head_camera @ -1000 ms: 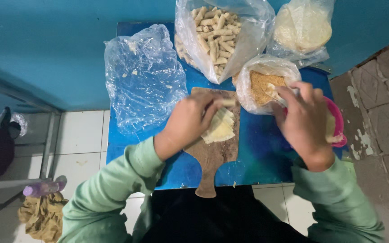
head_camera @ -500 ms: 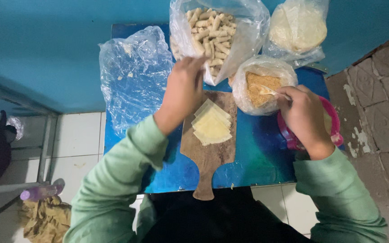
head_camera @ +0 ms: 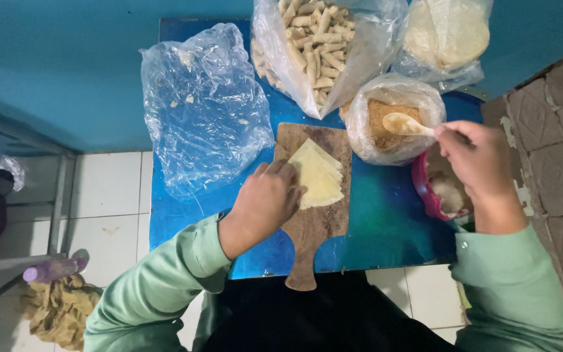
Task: The person places a thin square wafer sheet on a wooden board, spoons a brown powdery filling onto it, and folds and rolls the sheet by hand into a cylindrical snack. Finished rolled snacks accumulate in a plastic bag on the table, and the person repeats the cycle with new sheets.
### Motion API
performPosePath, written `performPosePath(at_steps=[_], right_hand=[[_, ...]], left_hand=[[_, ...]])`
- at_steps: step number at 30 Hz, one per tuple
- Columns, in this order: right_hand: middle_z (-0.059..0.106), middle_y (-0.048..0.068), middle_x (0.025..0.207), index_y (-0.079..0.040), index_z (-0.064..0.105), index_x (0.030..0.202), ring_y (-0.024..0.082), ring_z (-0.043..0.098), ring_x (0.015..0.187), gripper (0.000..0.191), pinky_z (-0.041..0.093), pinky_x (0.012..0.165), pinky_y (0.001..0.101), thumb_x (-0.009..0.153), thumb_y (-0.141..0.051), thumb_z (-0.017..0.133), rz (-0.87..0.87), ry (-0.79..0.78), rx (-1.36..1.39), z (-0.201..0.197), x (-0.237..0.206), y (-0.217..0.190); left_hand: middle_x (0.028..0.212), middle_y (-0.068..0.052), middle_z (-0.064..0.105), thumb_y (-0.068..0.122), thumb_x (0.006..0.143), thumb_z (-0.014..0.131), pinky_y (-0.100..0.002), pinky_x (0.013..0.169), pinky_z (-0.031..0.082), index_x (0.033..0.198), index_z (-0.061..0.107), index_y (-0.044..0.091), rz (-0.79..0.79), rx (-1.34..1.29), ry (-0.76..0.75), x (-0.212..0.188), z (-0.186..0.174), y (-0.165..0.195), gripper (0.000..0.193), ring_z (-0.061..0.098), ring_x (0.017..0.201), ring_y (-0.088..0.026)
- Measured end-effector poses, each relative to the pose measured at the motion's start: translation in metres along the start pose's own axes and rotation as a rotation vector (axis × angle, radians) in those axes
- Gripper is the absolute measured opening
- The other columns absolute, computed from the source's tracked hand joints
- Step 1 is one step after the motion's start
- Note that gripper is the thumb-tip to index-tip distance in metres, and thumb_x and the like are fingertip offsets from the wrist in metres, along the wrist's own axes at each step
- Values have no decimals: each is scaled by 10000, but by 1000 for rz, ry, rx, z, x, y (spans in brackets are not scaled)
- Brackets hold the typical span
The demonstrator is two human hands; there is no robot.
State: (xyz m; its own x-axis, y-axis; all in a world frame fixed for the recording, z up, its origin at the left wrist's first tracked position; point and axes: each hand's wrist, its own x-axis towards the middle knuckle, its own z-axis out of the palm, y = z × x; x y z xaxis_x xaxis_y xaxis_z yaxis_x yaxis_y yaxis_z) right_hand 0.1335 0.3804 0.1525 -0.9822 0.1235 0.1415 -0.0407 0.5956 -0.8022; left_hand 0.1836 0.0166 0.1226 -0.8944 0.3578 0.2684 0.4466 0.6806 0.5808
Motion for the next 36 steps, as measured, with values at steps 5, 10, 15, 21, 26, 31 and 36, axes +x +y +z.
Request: performPosePath(at_steps=[5,10,15,21,26,31,36], right_hand=[[587,-49,741,4,735,1088,10,466,610,164,324,532,196,1018,-140,701,160,-24,200,-1,-26,-9],[611,-46,725,-27,754,1117,17,510,617,189,395,548,204,1020,-163,668,50,-175,66,36,-52,-25],[694,25,819,-19,726,1078,95,670,682,153,502,589,246,1005,-137,661,-265,-202,-65,79,-75,-46],[580,69,792,-25,763,1134,268,587,692,328,451,623,404,830,50,667,-877,-129,-529,83,-83,-61],[594,52,852,-26,755,1156,226,528,655,421,426,585,382,752,43,662,-1130,-40,-636,80,-88,-60],[573,1,795,-41,763,1169,179,505,607,253,380,579,374,916,-49,761,-1030,70,-542,80,-89,-42],[537,34,836,-100,731,1223,241,518,723,233,390,702,375,1003,-57,670,-746,314,-680,48,-72,-33]], left_hand=[[964,-175,635,180,812,770,-481,767,516,935,599,20,-21,8,-13,0,3,-6,264,615,889,-389],[973,-163,636,162,802,771,-483,784,508,936,602,38,-24,-37,-15,-2,4,-11,249,613,915,-388],[957,-165,639,147,819,750,-486,781,507,947,574,47,-26,-85,-5,-2,6,-12,239,620,915,-390],[945,-199,660,116,889,676,-504,767,519,1043,531,34,-46,-191,29,-2,6,-16,227,645,898,-419],[938,-211,672,105,899,647,-522,747,518,1061,524,32,-82,-244,25,-2,7,-14,216,652,881,-434],[938,-216,674,98,923,630,-522,732,525,1084,522,46,-67,-284,55,-3,5,-10,200,662,861,-439],[933,-213,671,88,928,633,-525,725,528,1107,524,54,-70,-323,55,-3,5,-8,213,666,855,-436]])
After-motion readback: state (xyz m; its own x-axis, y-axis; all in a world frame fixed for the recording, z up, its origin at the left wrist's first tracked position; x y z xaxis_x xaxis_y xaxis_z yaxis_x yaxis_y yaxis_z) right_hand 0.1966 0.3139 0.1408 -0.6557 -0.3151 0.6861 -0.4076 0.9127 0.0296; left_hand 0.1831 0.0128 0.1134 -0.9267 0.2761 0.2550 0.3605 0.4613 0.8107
